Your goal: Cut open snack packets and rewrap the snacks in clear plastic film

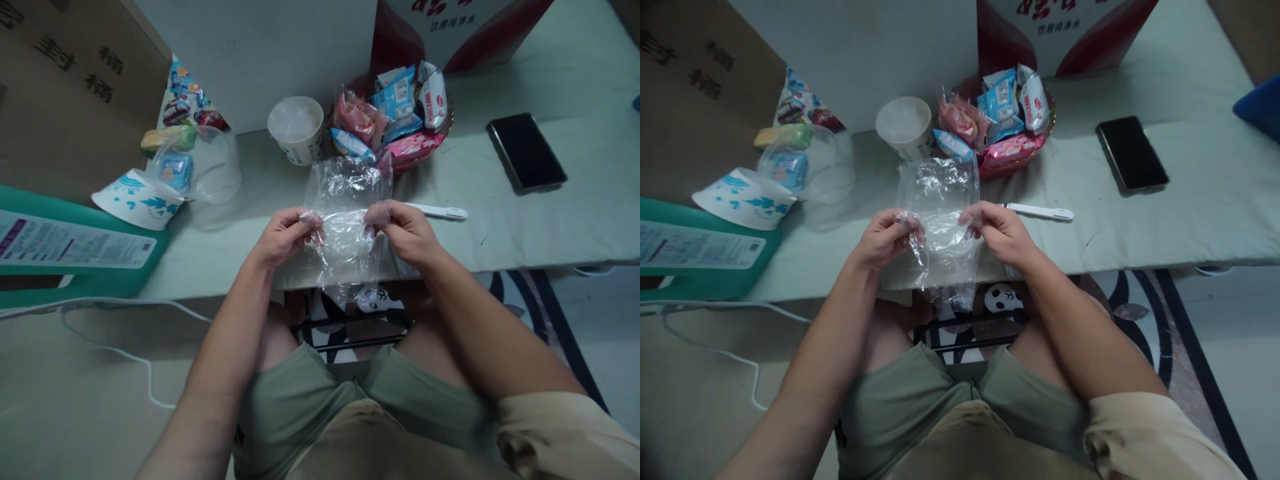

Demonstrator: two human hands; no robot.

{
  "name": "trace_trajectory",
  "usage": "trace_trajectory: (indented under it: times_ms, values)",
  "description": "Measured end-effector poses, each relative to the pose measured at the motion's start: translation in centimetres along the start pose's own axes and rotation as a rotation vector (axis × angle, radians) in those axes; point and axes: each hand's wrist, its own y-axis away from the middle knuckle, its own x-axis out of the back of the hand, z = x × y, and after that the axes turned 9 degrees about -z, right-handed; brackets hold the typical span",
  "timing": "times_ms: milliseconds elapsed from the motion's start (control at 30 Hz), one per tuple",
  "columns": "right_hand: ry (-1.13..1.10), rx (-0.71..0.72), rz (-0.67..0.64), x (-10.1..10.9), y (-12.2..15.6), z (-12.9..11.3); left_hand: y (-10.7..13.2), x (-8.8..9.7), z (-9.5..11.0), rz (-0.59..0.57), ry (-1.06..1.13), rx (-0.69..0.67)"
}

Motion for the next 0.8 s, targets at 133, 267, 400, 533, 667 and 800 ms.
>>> trace_trajectory:
  times_ms: [133, 267, 400, 533, 667, 800]
  values:
    - [0.213, 0.093, -0.014, 0.8, 0.0, 0.9, -0.3, 0.4, -0.7, -0.037, -0.081, -0.003]
    - [0.327, 0.158, 0.055, 0.8, 0.1, 1.3, -0.9, 0.7, -1.6, 0.106, -0.257, -0.026]
    - [0.294, 0.243, 0.004, 0.2, 0.2, 0.8, -1.2, 0.8, -1.5, 0.217, -0.507, -0.085]
    - [0.493, 0.172, -0.050, 0.0, 0.3, 0.6, -1.3, 0.8, -1.2, 0.241, -0.486, -0.126]
    - [0.690, 0.144, -0.234, 0.3, 0.6, 0.7, -1.6, 0.7, -1.2, 0.252, -0.190, -0.104]
    - [0.724, 0.126, -0.261, 0.3, 1.0, 0.5, -1.9, 0.8, -0.9, 0.290, 0.013, -0.095]
